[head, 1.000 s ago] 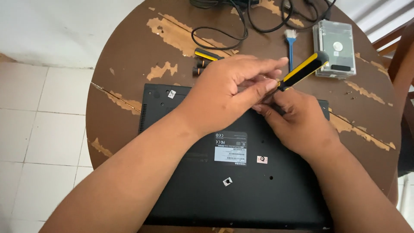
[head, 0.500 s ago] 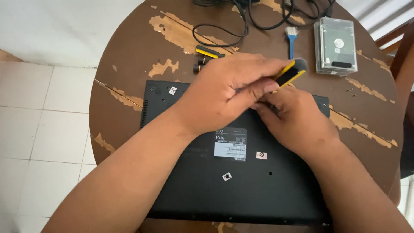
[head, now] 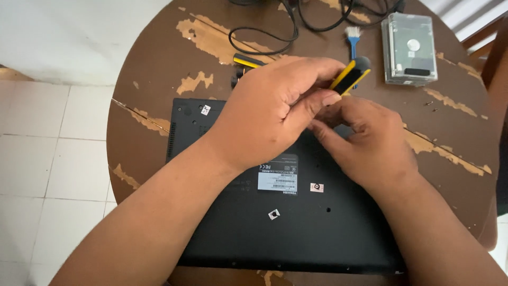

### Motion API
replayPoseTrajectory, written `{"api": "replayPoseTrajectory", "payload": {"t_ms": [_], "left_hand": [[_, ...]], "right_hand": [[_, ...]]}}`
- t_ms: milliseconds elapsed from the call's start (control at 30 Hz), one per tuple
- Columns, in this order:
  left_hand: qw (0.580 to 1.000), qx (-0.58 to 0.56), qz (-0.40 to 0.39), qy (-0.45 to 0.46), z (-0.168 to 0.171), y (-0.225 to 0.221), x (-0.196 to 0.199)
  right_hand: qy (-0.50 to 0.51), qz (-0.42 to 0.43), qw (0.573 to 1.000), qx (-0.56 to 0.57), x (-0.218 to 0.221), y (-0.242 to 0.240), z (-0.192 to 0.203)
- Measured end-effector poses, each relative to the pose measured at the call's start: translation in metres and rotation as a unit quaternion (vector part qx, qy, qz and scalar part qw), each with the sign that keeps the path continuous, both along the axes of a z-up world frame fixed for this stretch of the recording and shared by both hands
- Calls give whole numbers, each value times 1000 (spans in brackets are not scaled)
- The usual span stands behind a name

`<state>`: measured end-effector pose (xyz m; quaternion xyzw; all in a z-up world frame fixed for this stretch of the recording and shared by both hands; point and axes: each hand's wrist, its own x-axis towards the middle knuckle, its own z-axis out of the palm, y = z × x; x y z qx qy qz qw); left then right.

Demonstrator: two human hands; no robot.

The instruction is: Removing screws from the back cover of a laptop using a manual screwdriver.

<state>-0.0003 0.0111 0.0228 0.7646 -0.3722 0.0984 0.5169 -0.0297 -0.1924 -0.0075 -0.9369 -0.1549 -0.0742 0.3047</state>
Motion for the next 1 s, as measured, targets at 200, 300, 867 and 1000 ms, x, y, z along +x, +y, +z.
{"api": "replayPoseTrajectory", "payload": {"t_ms": [200,300,867,1000], "left_hand": [[1000,-1,16,23,2,-7,-3],[999,-1,32,20,1,-9,-5],[997,12,-49,65,24,0,-10],[995,-19,59,73,23,-5,-9]], "right_hand": [[41,-35,997,-63,0,-1,-1],[18,35,999,-34,6,-6,-2],[54,102,990,-77,15,-7,-2],[136,43,983,-118,16,2,5]]}}
